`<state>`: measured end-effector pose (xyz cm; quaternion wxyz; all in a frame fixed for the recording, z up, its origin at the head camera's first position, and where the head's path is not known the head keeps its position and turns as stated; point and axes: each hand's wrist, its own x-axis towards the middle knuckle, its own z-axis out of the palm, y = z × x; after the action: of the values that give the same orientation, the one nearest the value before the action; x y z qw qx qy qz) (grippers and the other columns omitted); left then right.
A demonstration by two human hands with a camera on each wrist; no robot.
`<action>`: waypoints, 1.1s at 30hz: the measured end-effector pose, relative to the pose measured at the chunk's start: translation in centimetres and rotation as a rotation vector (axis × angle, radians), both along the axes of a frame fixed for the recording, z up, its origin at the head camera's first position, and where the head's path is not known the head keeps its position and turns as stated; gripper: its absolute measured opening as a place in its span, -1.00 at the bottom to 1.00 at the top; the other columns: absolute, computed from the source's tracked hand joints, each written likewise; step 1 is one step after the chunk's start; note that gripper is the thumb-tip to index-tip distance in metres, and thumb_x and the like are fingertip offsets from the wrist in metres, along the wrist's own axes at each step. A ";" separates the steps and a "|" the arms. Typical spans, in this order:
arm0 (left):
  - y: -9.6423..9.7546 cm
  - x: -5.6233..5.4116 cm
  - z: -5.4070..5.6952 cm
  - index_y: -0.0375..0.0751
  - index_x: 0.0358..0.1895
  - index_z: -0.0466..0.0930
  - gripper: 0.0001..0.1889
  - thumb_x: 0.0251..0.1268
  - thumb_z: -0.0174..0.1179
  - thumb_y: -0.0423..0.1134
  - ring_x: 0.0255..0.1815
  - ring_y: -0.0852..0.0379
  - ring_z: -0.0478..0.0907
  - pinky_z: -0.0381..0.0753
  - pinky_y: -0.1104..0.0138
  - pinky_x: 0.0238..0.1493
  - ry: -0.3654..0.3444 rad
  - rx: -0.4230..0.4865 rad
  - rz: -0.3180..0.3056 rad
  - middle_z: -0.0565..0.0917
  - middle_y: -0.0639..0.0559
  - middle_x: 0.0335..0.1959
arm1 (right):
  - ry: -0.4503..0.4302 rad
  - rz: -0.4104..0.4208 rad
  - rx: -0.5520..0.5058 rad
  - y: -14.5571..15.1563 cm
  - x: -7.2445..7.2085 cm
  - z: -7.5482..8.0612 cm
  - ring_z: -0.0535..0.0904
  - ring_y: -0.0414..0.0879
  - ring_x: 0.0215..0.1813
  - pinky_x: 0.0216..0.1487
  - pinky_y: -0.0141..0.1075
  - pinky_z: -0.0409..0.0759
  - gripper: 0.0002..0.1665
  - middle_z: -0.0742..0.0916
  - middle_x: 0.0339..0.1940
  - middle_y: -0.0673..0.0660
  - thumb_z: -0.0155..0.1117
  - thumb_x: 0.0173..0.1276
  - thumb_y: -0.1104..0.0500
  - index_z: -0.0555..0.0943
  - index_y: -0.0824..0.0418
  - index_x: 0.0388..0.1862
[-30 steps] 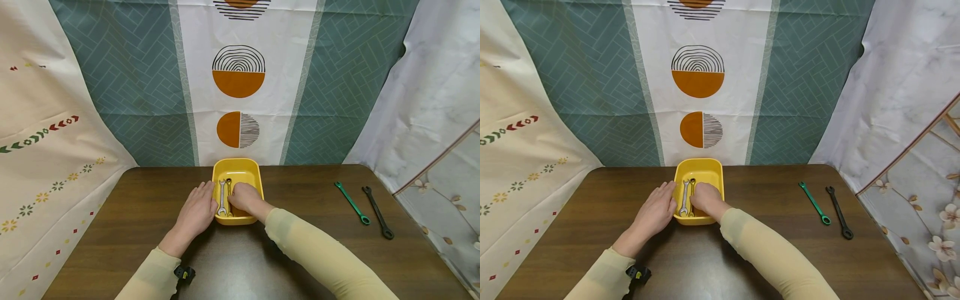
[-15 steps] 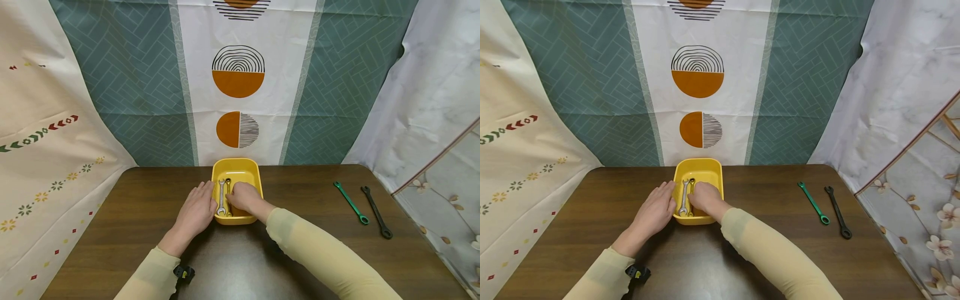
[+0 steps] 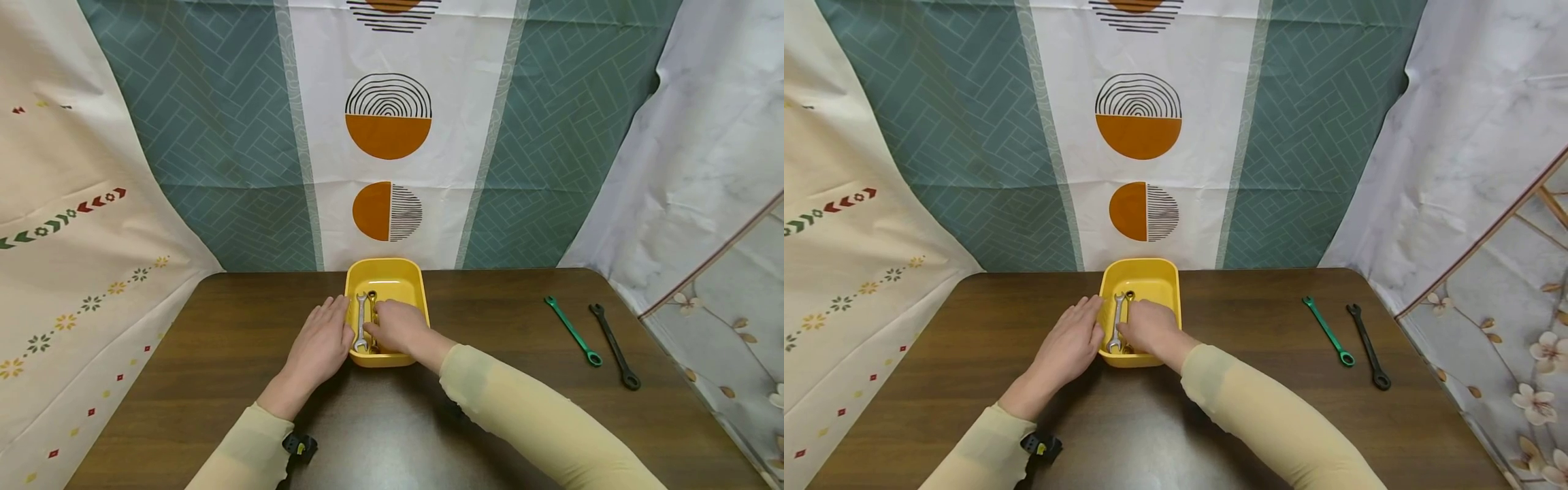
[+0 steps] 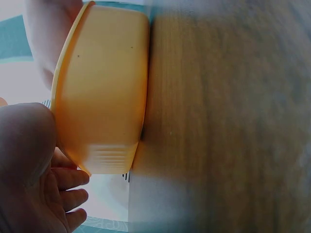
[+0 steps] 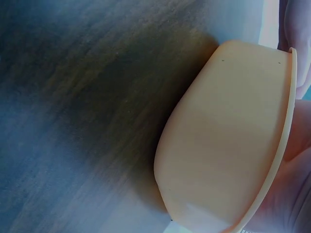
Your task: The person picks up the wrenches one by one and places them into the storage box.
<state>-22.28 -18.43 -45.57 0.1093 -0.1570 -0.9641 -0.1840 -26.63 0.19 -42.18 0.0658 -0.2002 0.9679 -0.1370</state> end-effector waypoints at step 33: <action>0.0 0.0 0.0 -0.52 0.62 0.35 -0.40 0.68 0.09 -0.26 0.69 -0.35 0.29 0.20 -0.15 0.71 0.010 0.014 -0.004 0.42 -0.38 0.63 | 0.222 0.074 -0.007 2.6 0.2 -0.7 0.28 0.19 0.74 0.73 0.11 0.21 -0.21 0.49 0.70 0.19 0.14 0.74 -0.25 0.42 0.16 0.72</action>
<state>-22.27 -18.40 -45.59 0.1148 -0.1591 -0.9619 -0.1903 -26.47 2.80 -42.85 -0.0375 -0.2499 0.9607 -0.1146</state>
